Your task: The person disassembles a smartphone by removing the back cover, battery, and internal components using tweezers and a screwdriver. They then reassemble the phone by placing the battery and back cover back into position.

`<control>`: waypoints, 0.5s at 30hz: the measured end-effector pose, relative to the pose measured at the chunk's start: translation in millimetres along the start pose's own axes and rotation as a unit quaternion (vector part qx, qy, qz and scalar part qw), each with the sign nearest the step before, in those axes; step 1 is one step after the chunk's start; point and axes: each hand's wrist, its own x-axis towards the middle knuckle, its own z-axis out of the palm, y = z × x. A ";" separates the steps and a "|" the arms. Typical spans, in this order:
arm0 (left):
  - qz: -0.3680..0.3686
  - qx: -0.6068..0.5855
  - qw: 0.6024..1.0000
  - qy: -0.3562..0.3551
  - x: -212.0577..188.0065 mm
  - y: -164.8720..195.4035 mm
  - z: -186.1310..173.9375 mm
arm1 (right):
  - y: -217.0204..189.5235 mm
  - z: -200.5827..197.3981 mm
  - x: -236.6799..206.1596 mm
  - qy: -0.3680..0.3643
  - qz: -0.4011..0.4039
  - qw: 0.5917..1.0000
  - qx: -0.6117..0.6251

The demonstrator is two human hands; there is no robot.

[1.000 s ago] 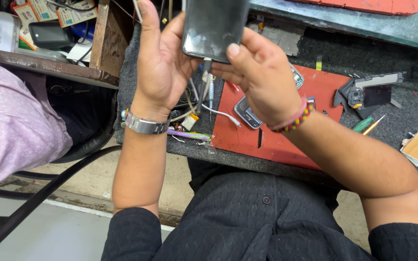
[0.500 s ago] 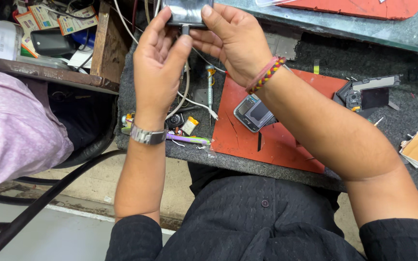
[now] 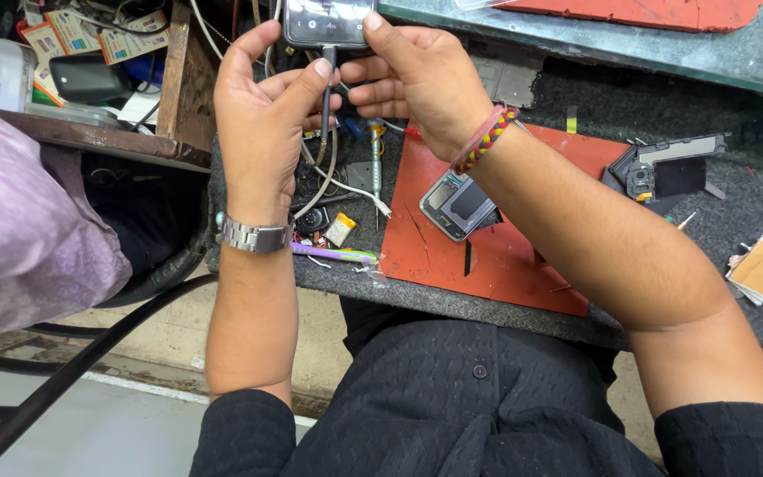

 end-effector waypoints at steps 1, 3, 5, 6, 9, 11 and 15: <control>0.003 0.001 1.000 0.000 1.4 0.9 0.2 | -0.5 0.6 1.3 -0.001 -0.004 1.000 -0.007; 0.007 0.000 1.000 0.000 3.2 1.3 0.7 | -2.5 2.1 2.7 0.001 -0.007 1.000 -0.015; 0.009 -0.002 1.000 -0.002 3.7 1.1 0.7 | -4.0 3.3 2.8 0.010 -0.003 1.000 -0.015; 0.007 0.000 1.000 -0.003 4.0 1.0 0.6 | -5.3 4.0 2.2 0.005 -0.002 1.000 -0.014; 0.003 0.008 1.000 -0.007 4.9 0.6 1.4 | -10.5 5.8 -1.0 -0.007 0.001 1.000 -0.013; 0.001 0.019 1.000 -0.009 4.5 0.7 1.7 | -13.5 7.1 -4.2 -0.014 0.005 1.000 -0.015; 0.018 0.017 0.999 -0.021 5.5 1.7 2.6 | -16.6 7.7 -12.7 -0.001 0.026 0.999 -0.020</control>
